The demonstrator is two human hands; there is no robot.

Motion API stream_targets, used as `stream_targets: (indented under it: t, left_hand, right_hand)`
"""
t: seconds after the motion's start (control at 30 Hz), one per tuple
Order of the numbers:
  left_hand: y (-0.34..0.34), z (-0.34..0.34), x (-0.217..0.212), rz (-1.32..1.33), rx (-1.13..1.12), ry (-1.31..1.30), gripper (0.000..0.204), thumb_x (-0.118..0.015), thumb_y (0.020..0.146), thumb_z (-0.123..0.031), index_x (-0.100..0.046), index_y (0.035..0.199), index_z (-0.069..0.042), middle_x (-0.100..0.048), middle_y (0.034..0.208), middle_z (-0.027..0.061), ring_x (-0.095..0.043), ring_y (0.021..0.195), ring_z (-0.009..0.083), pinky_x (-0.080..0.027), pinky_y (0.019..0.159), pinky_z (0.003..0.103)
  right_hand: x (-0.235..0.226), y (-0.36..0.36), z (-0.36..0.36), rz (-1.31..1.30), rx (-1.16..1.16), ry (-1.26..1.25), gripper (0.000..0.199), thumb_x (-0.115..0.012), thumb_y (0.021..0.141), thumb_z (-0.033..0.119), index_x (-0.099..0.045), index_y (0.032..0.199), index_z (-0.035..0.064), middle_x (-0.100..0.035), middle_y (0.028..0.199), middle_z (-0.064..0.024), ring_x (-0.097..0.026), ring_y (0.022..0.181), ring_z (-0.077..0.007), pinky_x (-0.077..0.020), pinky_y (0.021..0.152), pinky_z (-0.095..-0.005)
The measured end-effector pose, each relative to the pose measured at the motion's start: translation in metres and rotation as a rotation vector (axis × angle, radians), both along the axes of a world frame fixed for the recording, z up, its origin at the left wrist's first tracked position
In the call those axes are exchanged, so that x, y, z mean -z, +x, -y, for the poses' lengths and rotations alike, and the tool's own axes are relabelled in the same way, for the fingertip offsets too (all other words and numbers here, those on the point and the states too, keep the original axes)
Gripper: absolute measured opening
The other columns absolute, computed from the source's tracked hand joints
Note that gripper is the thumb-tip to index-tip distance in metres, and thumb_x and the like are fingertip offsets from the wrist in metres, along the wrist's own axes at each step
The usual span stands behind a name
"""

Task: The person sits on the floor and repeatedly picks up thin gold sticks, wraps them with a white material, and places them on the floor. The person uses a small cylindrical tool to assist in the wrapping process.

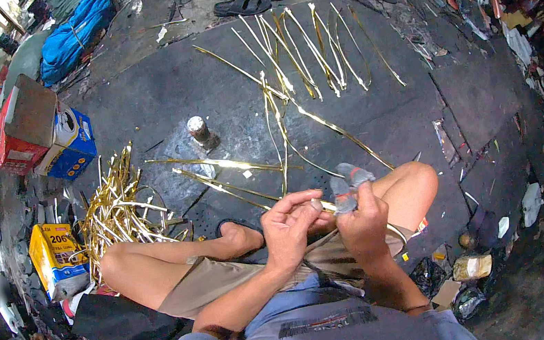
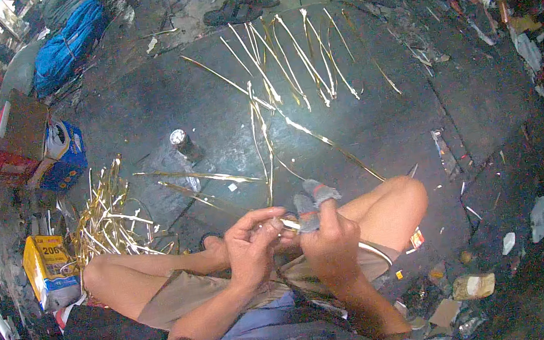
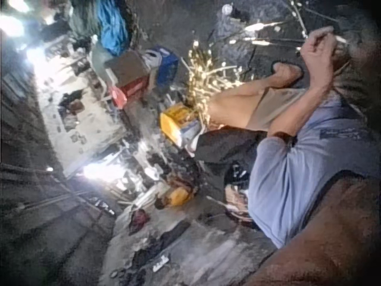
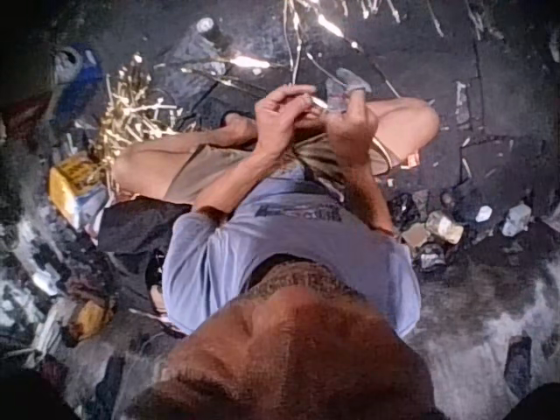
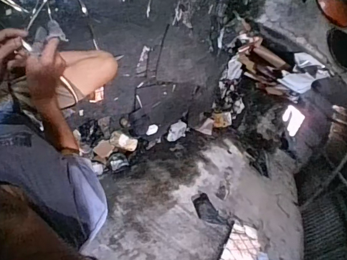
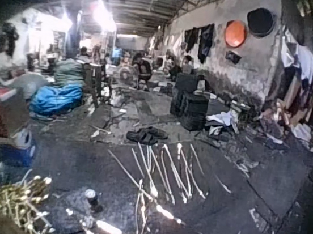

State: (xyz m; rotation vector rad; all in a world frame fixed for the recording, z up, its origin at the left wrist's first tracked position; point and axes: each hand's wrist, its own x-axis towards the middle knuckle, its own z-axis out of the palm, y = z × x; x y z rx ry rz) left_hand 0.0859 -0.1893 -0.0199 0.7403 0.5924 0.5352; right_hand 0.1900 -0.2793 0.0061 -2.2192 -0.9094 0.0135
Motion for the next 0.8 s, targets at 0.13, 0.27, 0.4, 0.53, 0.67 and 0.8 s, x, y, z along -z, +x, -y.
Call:
stream_targets:
  t: [0.13,0.27,0.4,0.53,0.67,0.8]
  left_hand:
    - [-0.015,-0.021,0.008,-0.199,-0.113,0.072,0.018,-0.069,0.092,0.000,-0.070,0.109,0.005,-0.073,0.088,0.0093,-0.068,0.072,0.0107,-0.056,0.066,0.022]
    - [-0.030,-0.033,0.017,-0.247,-0.169,0.145,0.015,-0.072,0.088,0.001,-0.072,0.102,0.006,-0.072,0.085,0.0060,-0.064,0.074,0.0061,-0.050,0.064,0.019]
    - [-0.040,-0.040,0.019,-0.293,-0.217,0.162,0.015,-0.073,0.087,0.000,-0.072,0.100,0.006,-0.071,0.085,0.0045,-0.063,0.074,0.0052,-0.049,0.064,0.019]
    - [-0.047,-0.044,0.028,-0.288,-0.214,0.074,0.013,-0.072,0.088,-0.001,-0.072,0.100,0.005,-0.071,0.085,0.0038,-0.063,0.074,0.0050,-0.050,0.064,0.019]
    - [-0.052,-0.041,0.033,-0.170,-0.224,-0.109,0.017,-0.069,0.092,-0.005,-0.070,0.106,0.004,-0.071,0.090,0.0054,-0.066,0.074,0.0097,-0.054,0.067,0.023]
    - [-0.053,-0.036,0.034,-0.044,-0.266,-0.347,0.019,-0.067,0.095,-0.007,-0.068,0.111,0.003,-0.071,0.100,0.0097,-0.068,0.083,0.0158,-0.059,0.073,0.029]
  right_hand:
    - [-0.012,-0.004,-0.013,-0.426,-0.261,0.044,0.038,-0.074,0.080,0.007,-0.063,0.114,-0.0050,-0.071,0.082,-0.0203,-0.072,0.075,-0.0383,-0.0559,0.064,-0.0451]
    - [-0.010,-0.013,-0.024,-0.276,-0.489,0.095,0.029,-0.077,0.077,0.011,-0.069,0.099,-0.0062,-0.070,0.090,-0.0236,-0.071,0.080,-0.0391,-0.0560,0.066,-0.0438]
    - [-0.007,-0.023,-0.034,-0.207,-0.535,0.063,0.027,-0.079,0.075,0.013,-0.070,0.095,-0.0039,-0.068,0.085,-0.0181,-0.068,0.074,-0.0364,-0.0551,0.063,-0.0414]
    - [0.006,-0.029,-0.041,-0.012,-0.587,0.027,0.022,-0.078,0.074,0.013,-0.069,0.090,-0.0007,-0.065,0.082,-0.0143,-0.065,0.070,-0.0327,-0.0537,0.060,-0.0415]
    - [0.007,-0.033,-0.047,-0.019,-0.599,0.065,0.018,-0.076,0.075,0.013,-0.068,0.086,0.0006,-0.060,0.078,-0.0120,-0.061,0.067,-0.0313,-0.0515,0.055,-0.0422]
    - [0.008,-0.030,-0.056,0.037,-0.634,0.096,0.016,-0.073,0.075,0.012,-0.067,0.084,0.0002,-0.058,0.075,-0.0108,-0.060,0.065,-0.0312,-0.0491,0.053,-0.0429]
